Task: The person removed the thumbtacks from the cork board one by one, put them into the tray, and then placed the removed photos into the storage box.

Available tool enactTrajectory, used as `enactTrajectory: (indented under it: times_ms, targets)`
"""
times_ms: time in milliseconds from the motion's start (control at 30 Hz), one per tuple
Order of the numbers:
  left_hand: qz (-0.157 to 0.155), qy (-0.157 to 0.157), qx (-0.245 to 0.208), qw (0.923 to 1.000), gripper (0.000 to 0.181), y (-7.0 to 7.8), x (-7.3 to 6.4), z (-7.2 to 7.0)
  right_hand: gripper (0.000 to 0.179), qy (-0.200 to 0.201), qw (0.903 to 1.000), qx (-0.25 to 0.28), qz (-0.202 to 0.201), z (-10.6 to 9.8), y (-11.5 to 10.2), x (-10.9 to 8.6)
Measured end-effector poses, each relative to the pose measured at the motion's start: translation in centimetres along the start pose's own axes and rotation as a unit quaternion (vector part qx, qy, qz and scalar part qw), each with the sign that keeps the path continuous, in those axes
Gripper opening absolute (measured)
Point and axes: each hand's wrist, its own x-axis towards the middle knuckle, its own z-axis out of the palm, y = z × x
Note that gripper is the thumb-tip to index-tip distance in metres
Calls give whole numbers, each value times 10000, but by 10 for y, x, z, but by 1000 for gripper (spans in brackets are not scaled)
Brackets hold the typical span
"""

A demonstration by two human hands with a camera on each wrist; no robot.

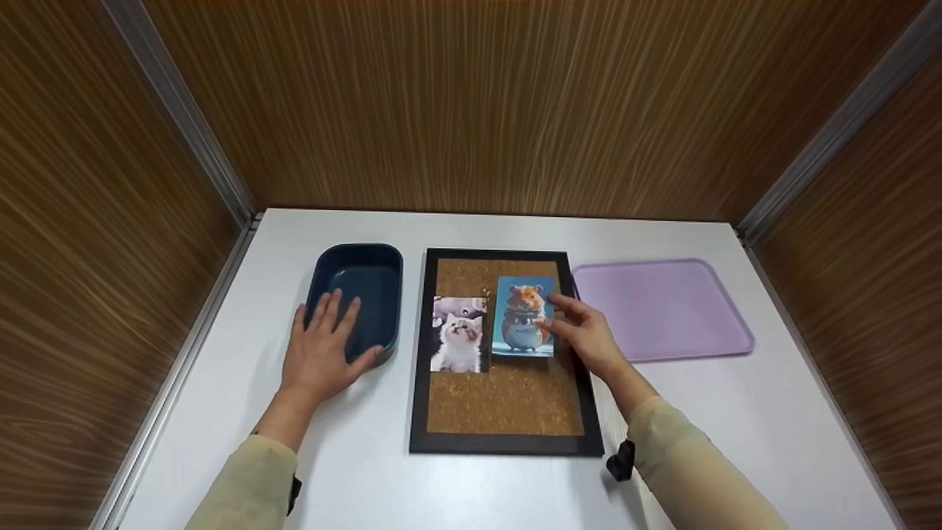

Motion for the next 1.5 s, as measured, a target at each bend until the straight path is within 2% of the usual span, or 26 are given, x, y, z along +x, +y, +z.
enactTrajectory:
  times_ms: [233, 367, 500, 700, 833, 1067, 1167, 1300, 1400, 1500]
  targets:
    - [-155, 120, -181, 9996, 92, -16, -10, 0, 55, -127, 9995, 264, 81, 7, -7, 6]
    - [-315, 3, -283, 9991, 95, -23, -15, 2, 56, -135, 9993, 280, 208, 12, -14, 9]
    - [-661, -148, -511, 9964, 102, -29, -18, 4, 57, -183, 9993, 244, 230, 16, -20, 13]
    - [-1202, -555, -1055, 9856, 117, -33, -21, 5, 57, -228, 9989, 352, 189, 23, -28, 17]
    - [-1308, -769, -1321, 9796, 120, -35, -21, 5, 56, -250, 9985, 464, 113, 29, -28, 20]
    - [-1489, -1062, -1661, 9690, 121, -37, -23, 6, 55, -164, 9989, 437, 25, 39, -16, 32]
    - [-1538, -1112, -1805, 9651, 121, -35, -22, 8, 56, -253, 9992, 297, -28, 44, -19, 33]
    - [-1612, -1124, -2039, 9591, 121, -34, -20, 12, 58, -505, 9980, 373, 21, 54, -39, 33]
    - [-1701, -1101, -2319, 9514, 122, -34, -21, 13, 59, -704, 9960, 541, 79, 64, -54, 33]
    - [-1821, -1069, -2549, 9436, 122, -34, -22, 14, 59, -799, 9955, 516, 41, 73, -57, 36]
